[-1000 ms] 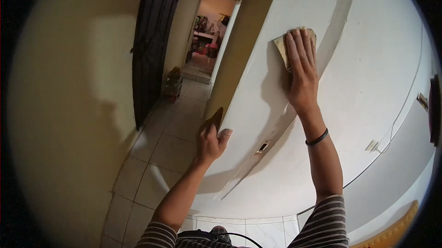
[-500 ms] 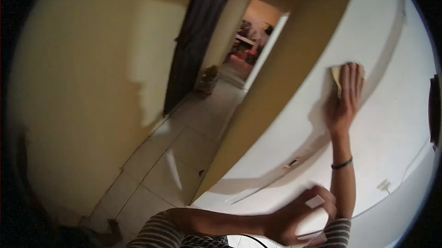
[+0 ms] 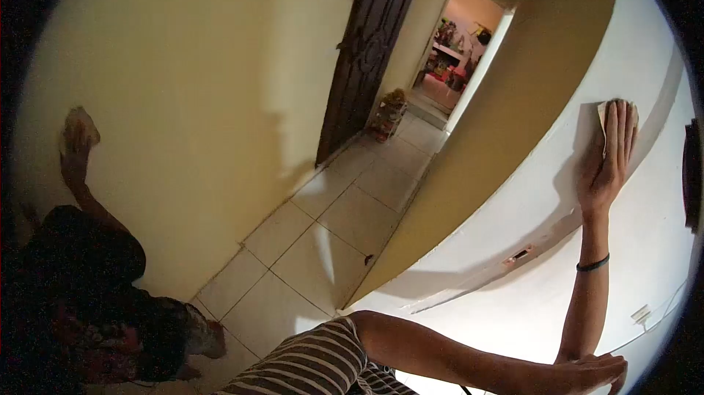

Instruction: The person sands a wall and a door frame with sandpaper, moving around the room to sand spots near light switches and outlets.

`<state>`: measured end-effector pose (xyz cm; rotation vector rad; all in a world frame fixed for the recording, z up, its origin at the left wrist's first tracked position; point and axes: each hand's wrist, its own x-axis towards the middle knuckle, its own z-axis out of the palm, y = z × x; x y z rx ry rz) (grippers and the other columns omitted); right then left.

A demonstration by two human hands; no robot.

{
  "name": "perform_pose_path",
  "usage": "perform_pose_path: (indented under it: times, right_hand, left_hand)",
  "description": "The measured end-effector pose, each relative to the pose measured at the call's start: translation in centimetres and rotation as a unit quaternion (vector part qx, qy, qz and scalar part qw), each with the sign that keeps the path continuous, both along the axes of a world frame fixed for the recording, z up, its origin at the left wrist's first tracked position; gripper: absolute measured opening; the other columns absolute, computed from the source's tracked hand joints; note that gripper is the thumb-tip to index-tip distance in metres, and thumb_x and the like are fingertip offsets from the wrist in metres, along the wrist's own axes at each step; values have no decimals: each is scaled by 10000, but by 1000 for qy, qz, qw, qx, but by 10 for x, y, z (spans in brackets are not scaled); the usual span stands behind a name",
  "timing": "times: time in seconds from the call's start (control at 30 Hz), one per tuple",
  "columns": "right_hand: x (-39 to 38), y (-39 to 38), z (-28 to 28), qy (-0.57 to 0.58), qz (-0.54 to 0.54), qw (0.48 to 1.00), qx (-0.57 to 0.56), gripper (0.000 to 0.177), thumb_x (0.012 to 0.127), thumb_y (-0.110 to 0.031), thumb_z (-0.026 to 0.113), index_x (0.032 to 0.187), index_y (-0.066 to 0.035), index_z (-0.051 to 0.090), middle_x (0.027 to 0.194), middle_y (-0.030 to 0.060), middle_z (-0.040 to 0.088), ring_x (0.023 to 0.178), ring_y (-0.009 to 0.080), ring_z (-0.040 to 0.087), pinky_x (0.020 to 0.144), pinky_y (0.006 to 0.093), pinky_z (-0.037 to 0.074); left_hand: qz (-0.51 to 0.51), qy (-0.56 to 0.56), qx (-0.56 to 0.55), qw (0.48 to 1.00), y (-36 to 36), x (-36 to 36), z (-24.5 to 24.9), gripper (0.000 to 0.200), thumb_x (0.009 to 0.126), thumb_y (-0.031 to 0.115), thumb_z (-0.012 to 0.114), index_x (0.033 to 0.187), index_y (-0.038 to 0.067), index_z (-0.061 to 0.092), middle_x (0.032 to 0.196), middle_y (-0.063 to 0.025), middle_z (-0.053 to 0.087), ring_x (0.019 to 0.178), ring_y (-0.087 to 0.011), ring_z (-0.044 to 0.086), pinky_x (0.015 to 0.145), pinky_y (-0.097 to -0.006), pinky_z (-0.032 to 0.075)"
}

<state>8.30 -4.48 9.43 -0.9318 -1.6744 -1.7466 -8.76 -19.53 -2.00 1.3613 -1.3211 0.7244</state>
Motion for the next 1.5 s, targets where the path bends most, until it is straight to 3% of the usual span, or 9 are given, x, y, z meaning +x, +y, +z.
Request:
perform_pose_path:
  times: [0.63, 0.73, 0.83, 0.9, 0.97, 1.03, 1.17, 1.43, 1.5]
  right_hand:
    - [-2, 1, -1, 8, 12, 1000, 8, 473, 964, -4, 532, 1435, -41, 573, 1490, 127, 553, 1457, 337, 423, 1235, 500, 269]
    - [8, 3, -2, 12, 24, 1000, 1, 473, 971, -33, 547, 1443, -48, 567, 1504, 125, 541, 1460, 338, 420, 1233, 502, 257]
    - [9, 4, -5, 25, -1, 1000, 10, 514, 938, -55, 575, 1452, -56, 561, 1520, 144, 520, 1473, 361, 396, 1222, 516, 259]
    - [3, 2, -9, 33, -6, 999, 1, 559, 904, -39, 582, 1462, -58, 548, 1533, 159, 499, 1475, 385, 383, 1224, 518, 257]
    - [-1, 1, -28, 41, -17, 998, -47, 662, 831, -18, 626, 1482, -48, 511, 1551, 163, 471, 1472, 405, 374, 1218, 530, 279]
    - [-10, -10, -59, 21, -36, 983, -181, 669, 808, -9, 631, 1467, -60, 526, 1545, 150, 475, 1468, 383, 388, 1220, 519, 305]
    - [-9, -29, -61, -161, -83, 918, -352, 598, 804, -29, 619, 1400, -31, 582, 1464, 141, 557, 1402, 308, 492, 1180, 466, 405]
    - [-14, 1, 7, -58, -63, 995, -52, 530, 908, -8, 552, 1437, 16, 532, 1516, 200, 494, 1449, 409, 405, 1217, 530, 298]
    - [-23, -3, -40, -32, -73, 969, -235, 547, 926, -74, 524, 1472, -48, 521, 1539, 126, 493, 1468, 327, 404, 1235, 492, 290]
  left_hand:
    - [-21, 11, 11, 1000, -9, 1, 6, 670, 817, 533, 787, 1237, 83, 520, 1168, -165, 585, 1149, -291, 537, 975, -487, 447]
    - [137, -32, -74, 987, -13, 17, -31, 651, 819, 341, 790, 1325, 46, 508, 1346, -200, 468, 1198, -342, 501, 1052, -479, 398]
    - [377, -66, -139, 913, 36, 23, -63, 587, 806, 257, 804, 1292, 32, 565, 1348, -189, 483, 1232, -356, 475, 1075, -501, 365]
    - [555, -112, -187, 803, 96, 16, -75, 537, 770, 258, 839, 1214, 27, 641, 1261, -161, 576, 1263, -343, 469, 1052, -541, 361]
    - [713, -145, -259, 635, 142, 23, -110, 711, 797, 255, 822, 1383, 14, 501, 1375, -198, 510, 1262, -350, 485, 1052, -521, 364]
    - [790, -79, -264, 547, 171, 34, -142, 831, 823, 335, 819, 1457, -11, 407, 1427, -226, 467, 1293, -375, 473, 1071, -528, 351]
    - [838, -19, -181, 515, 206, 66, -194, 999, 785, 564, 814, 1460, -49, 406, 1405, -261, 530, 1232, -428, 559, 1011, -523, 454]
    - [850, -93, -170, 489, 223, 55, -197, 975, 820, 641, 741, 1430, -56, 439, 1343, -231, 599, 1143, -387, 635, 940, -474, 525]
    - [840, -76, -170, 510, 225, 55, -196, 973, 813, 641, 748, 1424, -54, 443, 1332, -220, 606, 1136, -380, 637, 934, -472, 526]
